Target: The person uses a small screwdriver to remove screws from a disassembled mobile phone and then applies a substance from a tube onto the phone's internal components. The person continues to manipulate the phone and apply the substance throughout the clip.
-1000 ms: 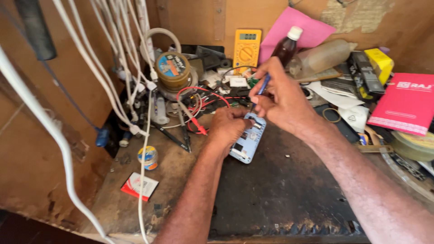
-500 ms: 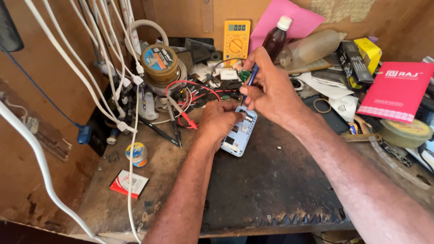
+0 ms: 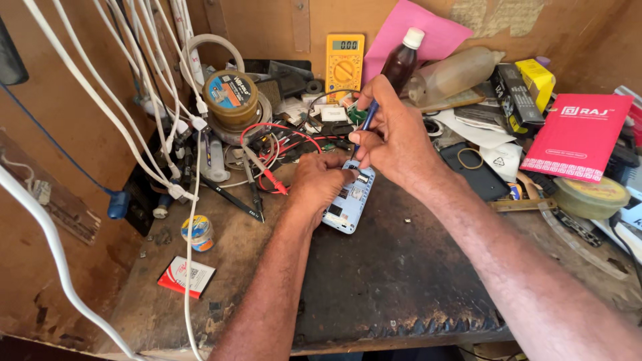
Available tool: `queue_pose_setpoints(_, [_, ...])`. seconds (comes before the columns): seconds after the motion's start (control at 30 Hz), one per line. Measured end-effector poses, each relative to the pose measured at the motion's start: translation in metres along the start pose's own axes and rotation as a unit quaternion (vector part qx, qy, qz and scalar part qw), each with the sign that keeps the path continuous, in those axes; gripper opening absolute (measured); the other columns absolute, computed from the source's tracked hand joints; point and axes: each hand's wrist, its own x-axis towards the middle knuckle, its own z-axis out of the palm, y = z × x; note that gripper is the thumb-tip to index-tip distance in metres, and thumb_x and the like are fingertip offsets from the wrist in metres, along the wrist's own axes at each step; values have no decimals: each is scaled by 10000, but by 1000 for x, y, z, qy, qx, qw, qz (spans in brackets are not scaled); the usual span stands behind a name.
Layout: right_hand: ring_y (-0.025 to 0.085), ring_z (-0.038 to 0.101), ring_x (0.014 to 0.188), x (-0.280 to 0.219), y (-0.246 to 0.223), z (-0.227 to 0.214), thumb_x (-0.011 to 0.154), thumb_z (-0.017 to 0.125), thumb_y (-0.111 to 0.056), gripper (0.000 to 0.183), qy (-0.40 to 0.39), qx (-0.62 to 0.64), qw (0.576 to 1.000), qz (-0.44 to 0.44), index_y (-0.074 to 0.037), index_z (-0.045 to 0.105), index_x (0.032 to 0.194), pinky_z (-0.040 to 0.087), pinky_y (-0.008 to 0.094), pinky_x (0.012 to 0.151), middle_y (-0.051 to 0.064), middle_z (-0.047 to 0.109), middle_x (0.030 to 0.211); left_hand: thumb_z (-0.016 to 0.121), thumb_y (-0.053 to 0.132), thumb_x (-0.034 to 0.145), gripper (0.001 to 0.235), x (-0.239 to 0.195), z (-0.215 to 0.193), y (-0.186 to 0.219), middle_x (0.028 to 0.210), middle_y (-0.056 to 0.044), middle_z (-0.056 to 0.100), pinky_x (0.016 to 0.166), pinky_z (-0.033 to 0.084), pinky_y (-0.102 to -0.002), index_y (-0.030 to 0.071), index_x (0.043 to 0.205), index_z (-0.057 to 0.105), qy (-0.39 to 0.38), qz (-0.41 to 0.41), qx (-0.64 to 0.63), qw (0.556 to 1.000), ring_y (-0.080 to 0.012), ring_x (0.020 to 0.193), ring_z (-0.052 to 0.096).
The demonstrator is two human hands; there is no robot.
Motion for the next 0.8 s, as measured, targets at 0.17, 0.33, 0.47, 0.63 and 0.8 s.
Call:
queue_pose_setpoints(0.17, [105,572,536,-4,-2,2,892,672,132,387,36,-7,999,-2,-68,393,1070,467,284,394,59,562,778,728,-18,783,223,-3,1,3,759,-86,745,522,517,-319,-35,995,792,3,-4,8,1000,-141,596,657])
queue_pose_setpoints(0.33, [120,546,586,-6,-2,1,875,747,78,420,70,-111,990,-55,-73,400,1057,432,318,481,57,525,695,722,-34,785,237,-3,2,3,773,-88,756,527,527,-315,-42,1015,782,1,-5,-15,1000,-142,604,665])
queue_pose_setpoints(0.47, [155,529,604,-6,-2,6,866,773,58,426,98,-146,982,-64,-69,408,1046,433,343,528,73,506,683,725,-32,792,241,-1,1,2,775,-91,756,525,520,-309,-44,1026,780,-1,2,-12,1000,-139,602,657])
queue_pose_setpoints(0.63, [200,556,584,-10,-7,16,863,778,44,430,133,-161,977,-47,-67,408,1054,457,358,540,102,514,673,716,-31,803,233,-3,1,2,769,-94,748,522,516,-311,-49,1027,779,0,4,-2,1000,-141,599,652])
queue_pose_setpoints(0.8, [182,620,644,-15,-10,14,878,752,54,453,178,-100,978,-50,-75,432,1171,500,330,556,90,600,747,678,-6,851,248,-4,1,6,813,-98,764,545,538,-297,-54,1078,766,-11,-9,-3,1000,-133,631,684])
